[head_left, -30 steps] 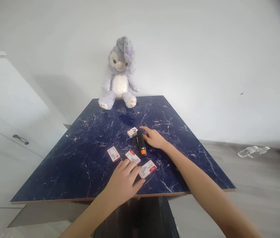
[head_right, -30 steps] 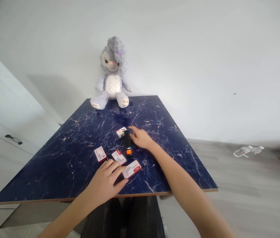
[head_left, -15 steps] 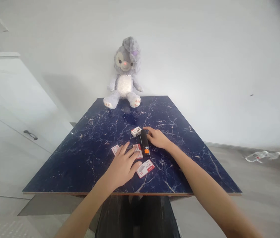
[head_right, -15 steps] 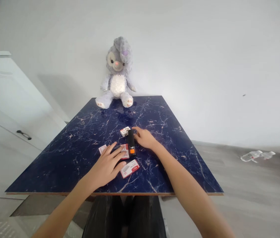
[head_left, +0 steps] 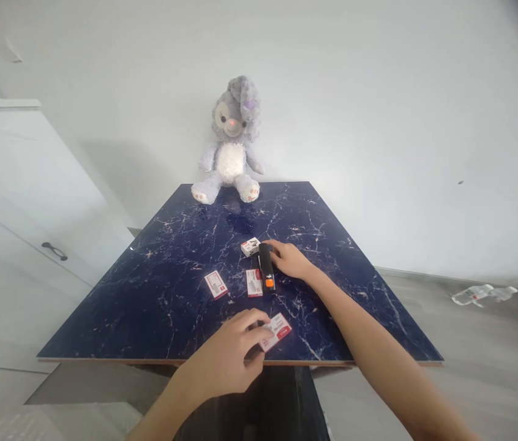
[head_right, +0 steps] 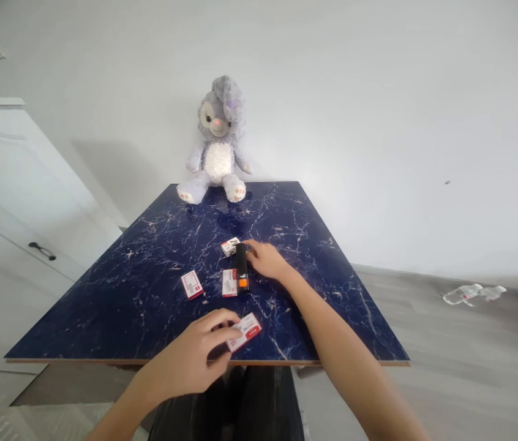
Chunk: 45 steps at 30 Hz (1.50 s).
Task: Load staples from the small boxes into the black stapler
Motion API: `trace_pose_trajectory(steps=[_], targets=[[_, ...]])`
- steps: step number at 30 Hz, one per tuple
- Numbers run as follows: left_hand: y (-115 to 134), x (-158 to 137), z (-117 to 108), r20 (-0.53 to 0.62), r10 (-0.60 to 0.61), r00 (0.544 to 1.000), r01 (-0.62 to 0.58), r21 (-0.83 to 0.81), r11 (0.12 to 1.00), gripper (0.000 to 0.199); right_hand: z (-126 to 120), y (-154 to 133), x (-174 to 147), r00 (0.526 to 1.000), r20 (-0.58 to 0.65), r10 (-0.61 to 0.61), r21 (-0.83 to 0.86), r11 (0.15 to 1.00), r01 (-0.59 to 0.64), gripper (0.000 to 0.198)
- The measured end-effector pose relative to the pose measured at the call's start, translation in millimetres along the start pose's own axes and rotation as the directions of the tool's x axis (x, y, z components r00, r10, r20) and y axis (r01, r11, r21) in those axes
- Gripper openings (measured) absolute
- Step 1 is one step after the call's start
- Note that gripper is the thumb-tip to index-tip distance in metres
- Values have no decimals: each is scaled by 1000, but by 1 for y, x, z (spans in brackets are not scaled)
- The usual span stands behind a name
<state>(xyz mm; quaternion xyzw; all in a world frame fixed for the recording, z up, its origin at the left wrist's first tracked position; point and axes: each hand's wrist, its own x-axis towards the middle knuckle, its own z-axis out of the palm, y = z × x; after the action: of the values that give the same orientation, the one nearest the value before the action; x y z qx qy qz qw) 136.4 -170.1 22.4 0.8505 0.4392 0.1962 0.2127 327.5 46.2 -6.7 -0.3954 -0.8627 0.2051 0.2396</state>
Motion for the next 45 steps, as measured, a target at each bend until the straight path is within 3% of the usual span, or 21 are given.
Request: trace_pose_trajectory(steps=[3, 8, 13, 16, 18, 22, 26, 30, 35, 38, 45], targets=[[-5, 14, -4, 58, 55, 997, -53, -40, 998, 37, -1, -1, 0, 1000, -2, -16, 7, 1000, 16, 34], [-10, 36, -8, 165, 126, 978, -117, -62, 991, 52, -1, -1, 0, 1000, 8, -8, -7, 1000, 8, 32], [-13, 25, -20, 77, 17, 997, -16, -22, 1000, 60, -1, 0, 0, 999, 15, -29, -32, 999, 29, 24], [-30, 29, -35, -103, -97, 990, 107, 96, 990, 62, -1, -1, 0, 999, 29, -31, -28, 999, 32, 24], [-46, 42, -40, -194, -112, 975, 151, 199, 968, 64, -1, -2, 0, 999, 30, -33, -36, 999, 34, 23], [-72, 75, -35, -92, -23, 995, 51, 307, 950, 62, -2, -3, 0, 999, 22, -30, -44, 999, 31, 24], [-78, 92, -31, -31, 7, 999, 3, 329, 944, 69, -3, -3, 0, 998, 22, -51, -30, 998, 52, 26], [-78, 93, -36, -29, 10, 1000, -2, 264, 965, 81, -3, -1, 1, 999, 27, -47, -21, 999, 47, 26], [-82, 89, -36, -56, -45, 997, 55, 187, 981, 65, -3, -2, 2, 999, 32, -39, -9, 999, 39, 26], [-82, 87, -37, -38, -10, 999, 17, 190, 982, 61, -3, -1, 2, 999, 23, -41, -5, 999, 41, 25], [-80, 85, -39, -52, -54, 997, 62, 151, 987, 75, -1, 1, 3, 999, 37, -37, 7, 999, 37, 23]])
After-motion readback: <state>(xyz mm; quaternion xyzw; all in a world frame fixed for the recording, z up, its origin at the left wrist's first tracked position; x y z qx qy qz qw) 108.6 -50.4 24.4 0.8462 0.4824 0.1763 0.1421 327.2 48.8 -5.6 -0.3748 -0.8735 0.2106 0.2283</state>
